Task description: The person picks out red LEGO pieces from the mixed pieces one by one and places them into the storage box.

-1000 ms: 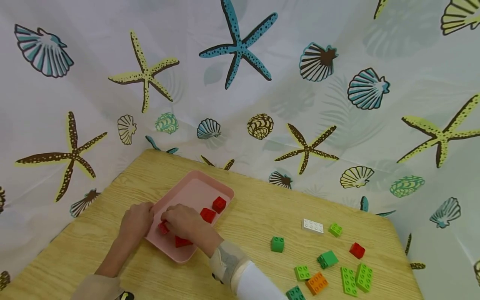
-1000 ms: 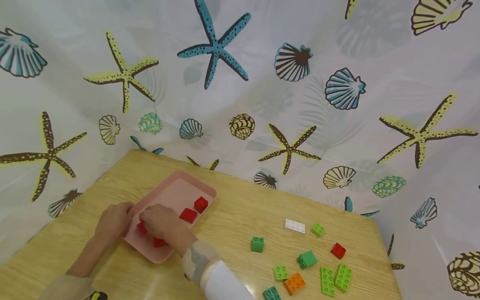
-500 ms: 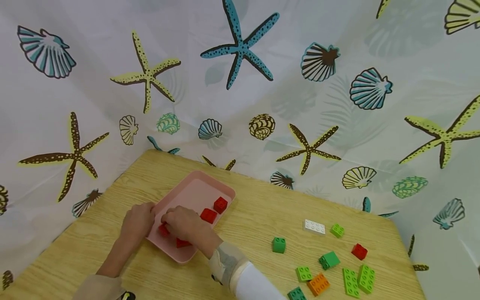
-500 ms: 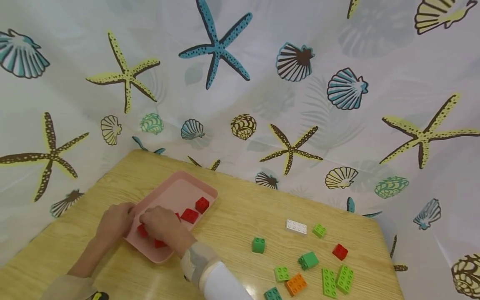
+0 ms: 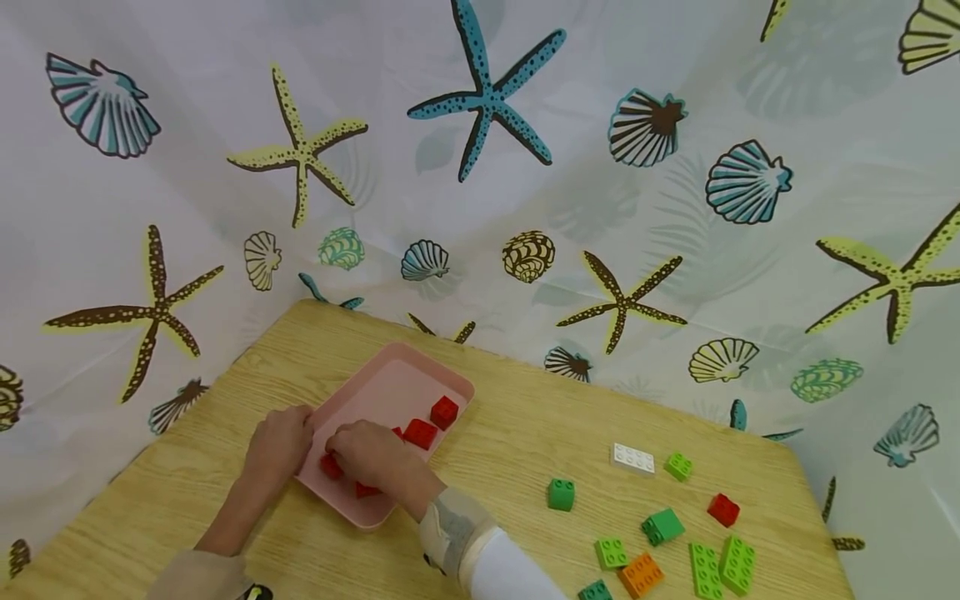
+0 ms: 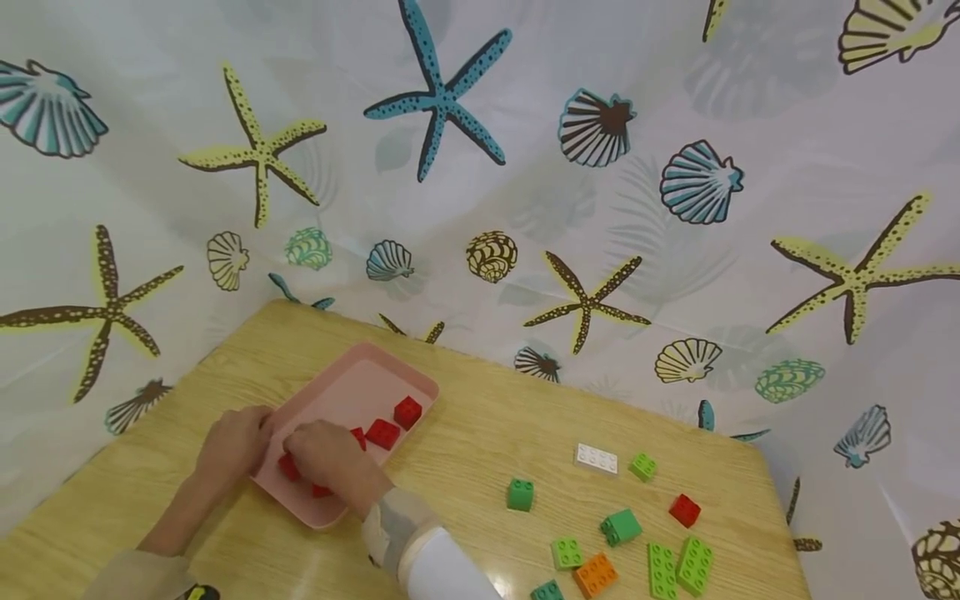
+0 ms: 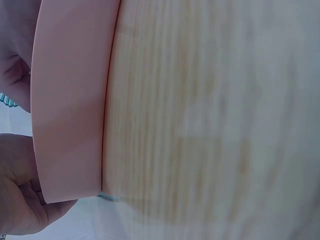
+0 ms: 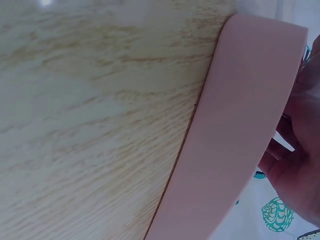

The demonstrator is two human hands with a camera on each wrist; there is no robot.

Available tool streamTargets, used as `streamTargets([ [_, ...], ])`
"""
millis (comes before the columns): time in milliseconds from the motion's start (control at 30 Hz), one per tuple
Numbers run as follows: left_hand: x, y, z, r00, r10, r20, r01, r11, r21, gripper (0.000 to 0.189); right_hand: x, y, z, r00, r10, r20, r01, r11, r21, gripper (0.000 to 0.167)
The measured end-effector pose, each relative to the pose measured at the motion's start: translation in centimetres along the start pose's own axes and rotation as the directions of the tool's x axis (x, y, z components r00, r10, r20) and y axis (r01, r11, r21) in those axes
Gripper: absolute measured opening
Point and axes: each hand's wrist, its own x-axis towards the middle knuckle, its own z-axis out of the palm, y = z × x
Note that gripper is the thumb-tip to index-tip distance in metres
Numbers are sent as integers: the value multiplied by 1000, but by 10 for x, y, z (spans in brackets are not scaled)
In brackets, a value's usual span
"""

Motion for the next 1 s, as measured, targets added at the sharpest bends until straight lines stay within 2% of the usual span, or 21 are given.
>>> streamTargets([
  [133, 0, 1, -1, 1000, -17, 21, 17, 1000, -6, 16, -1, 1, 1, 1000, 9, 4, -9, 1000, 29, 17],
  [433, 0, 2, 0, 999, -19, 27, 19, 1000, -8, 15, -8, 10, 0, 996, 36, -79, -28, 995, 96, 24],
  [667, 1, 0, 1, 1000, -17, 11, 16, 1000, 8, 14, -21, 14, -16, 988, -19, -155, 35, 994, 99, 24],
  [1000, 1, 2, 0, 999, -30, 34, 30, 1000, 2, 12, -50, 30, -42, 992, 29, -120, -7, 983, 182, 22],
])
